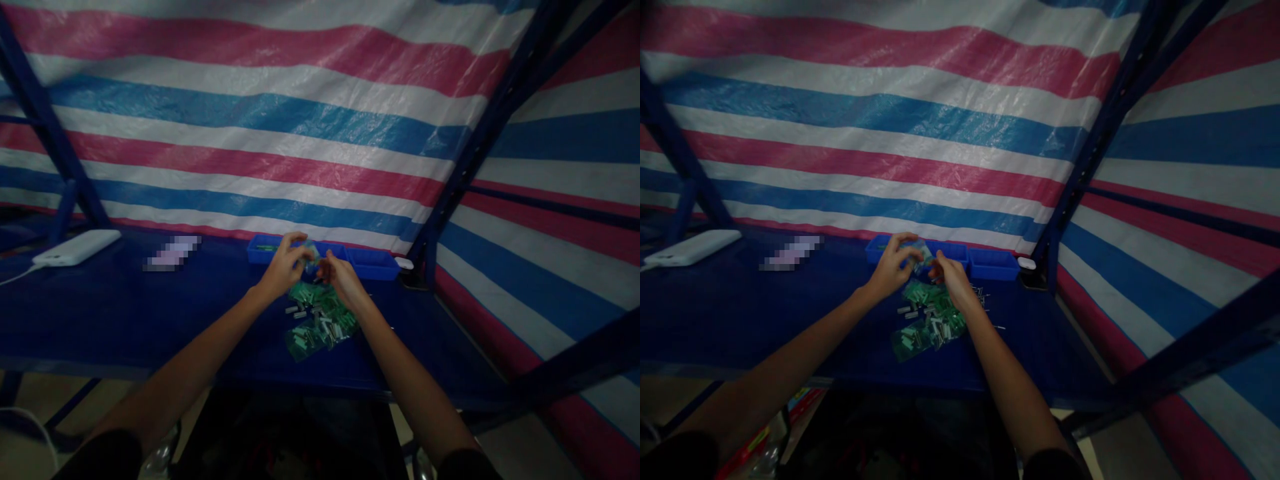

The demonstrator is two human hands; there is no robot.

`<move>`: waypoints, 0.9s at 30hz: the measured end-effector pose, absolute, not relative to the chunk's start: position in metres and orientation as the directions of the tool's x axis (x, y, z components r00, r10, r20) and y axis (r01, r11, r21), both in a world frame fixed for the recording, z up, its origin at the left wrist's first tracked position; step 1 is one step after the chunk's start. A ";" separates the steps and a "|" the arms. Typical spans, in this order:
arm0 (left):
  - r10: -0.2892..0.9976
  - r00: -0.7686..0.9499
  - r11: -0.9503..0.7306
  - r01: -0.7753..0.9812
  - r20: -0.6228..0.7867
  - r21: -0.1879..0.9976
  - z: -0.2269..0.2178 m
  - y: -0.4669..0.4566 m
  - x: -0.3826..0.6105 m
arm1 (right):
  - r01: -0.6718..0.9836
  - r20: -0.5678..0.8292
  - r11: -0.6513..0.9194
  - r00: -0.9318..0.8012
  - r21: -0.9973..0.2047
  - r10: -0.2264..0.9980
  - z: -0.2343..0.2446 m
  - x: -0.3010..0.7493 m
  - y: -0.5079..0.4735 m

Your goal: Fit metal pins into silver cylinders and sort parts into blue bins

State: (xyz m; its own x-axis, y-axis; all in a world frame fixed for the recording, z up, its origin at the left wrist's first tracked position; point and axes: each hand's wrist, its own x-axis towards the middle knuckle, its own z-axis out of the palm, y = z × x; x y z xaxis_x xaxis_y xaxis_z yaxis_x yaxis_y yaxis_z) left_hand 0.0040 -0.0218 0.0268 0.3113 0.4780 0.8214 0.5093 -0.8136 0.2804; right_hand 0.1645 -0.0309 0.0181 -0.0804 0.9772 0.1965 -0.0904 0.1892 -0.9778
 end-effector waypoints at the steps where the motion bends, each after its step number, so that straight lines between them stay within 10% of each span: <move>1: 0.463 0.337 -0.829 0.493 0.820 0.265 0.023 -0.024 0.010 | -0.140 0.200 0.186 -0.093 -0.972 0.975 0.019 0.164 -0.032; 8: 0.704 0.245 -0.683 0.492 0.667 0.540 -0.002 -0.028 0.013 | 0.048 0.384 0.382 0.079 -0.923 0.920 0.015 0.169 -0.027; 15: 0.954 0.188 -0.247 0.045 0.235 0.968 0.002 -0.025 0.013 | 0.450 0.690 0.660 -0.124 -0.601 0.713 0.010 0.165 -0.032; 20: 0.891 0.087 -0.451 0.262 0.445 0.853 0.000 -0.025 0.012 | 0.509 0.696 0.617 -0.047 -0.600 0.716 0.011 0.162 -0.035; 27: 0.605 0.240 -0.729 0.551 0.759 0.406 0.004 -0.031 0.008 | 0.100 0.226 0.227 -0.021 -0.969 0.974 0.007 0.161 -0.027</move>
